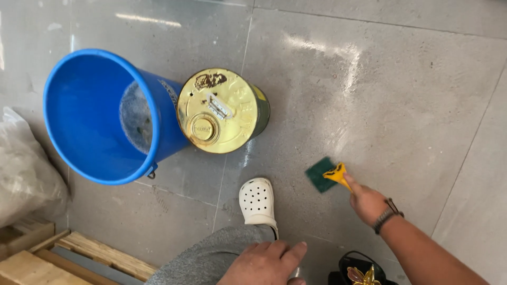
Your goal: The recorder is scrubbing a tiled floor using a scouring pad, a scraper, and a bucket of soapy water.
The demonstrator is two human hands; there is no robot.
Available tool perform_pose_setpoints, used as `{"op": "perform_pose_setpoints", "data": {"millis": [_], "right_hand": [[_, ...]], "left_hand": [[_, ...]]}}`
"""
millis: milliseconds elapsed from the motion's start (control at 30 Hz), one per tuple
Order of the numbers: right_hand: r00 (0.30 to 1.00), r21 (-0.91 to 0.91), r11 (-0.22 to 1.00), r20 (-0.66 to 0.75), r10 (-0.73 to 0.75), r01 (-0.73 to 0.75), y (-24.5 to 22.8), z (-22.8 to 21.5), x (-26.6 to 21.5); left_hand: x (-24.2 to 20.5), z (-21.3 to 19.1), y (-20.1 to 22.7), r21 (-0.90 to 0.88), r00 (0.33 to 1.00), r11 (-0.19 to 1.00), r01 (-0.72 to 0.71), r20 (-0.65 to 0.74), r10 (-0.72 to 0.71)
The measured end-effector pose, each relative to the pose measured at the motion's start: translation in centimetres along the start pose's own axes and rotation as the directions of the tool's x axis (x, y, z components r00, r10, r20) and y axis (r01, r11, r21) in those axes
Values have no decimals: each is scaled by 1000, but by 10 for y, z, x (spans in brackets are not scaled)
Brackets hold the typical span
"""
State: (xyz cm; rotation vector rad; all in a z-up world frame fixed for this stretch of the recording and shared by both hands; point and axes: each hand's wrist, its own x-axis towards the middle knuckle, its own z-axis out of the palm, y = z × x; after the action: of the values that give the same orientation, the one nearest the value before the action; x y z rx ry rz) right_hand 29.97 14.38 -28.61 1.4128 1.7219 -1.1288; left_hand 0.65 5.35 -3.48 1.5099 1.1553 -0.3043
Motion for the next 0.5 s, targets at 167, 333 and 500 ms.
{"op": "perform_pose_setpoints", "data": {"millis": [167,333,500], "right_hand": [[879,82,976,-454,-146,204,46,34,25],[914,129,988,-405,-30,90,14,13,72],[931,153,988,-363,43,14,-70,-75,31]], "left_hand": [[-3,28,-14,28,979,993,-114,-169,117],[-3,47,-35,38,958,991,-132,-251,137],[-14,46,-25,-21,963,992,-122,-243,113]]}}
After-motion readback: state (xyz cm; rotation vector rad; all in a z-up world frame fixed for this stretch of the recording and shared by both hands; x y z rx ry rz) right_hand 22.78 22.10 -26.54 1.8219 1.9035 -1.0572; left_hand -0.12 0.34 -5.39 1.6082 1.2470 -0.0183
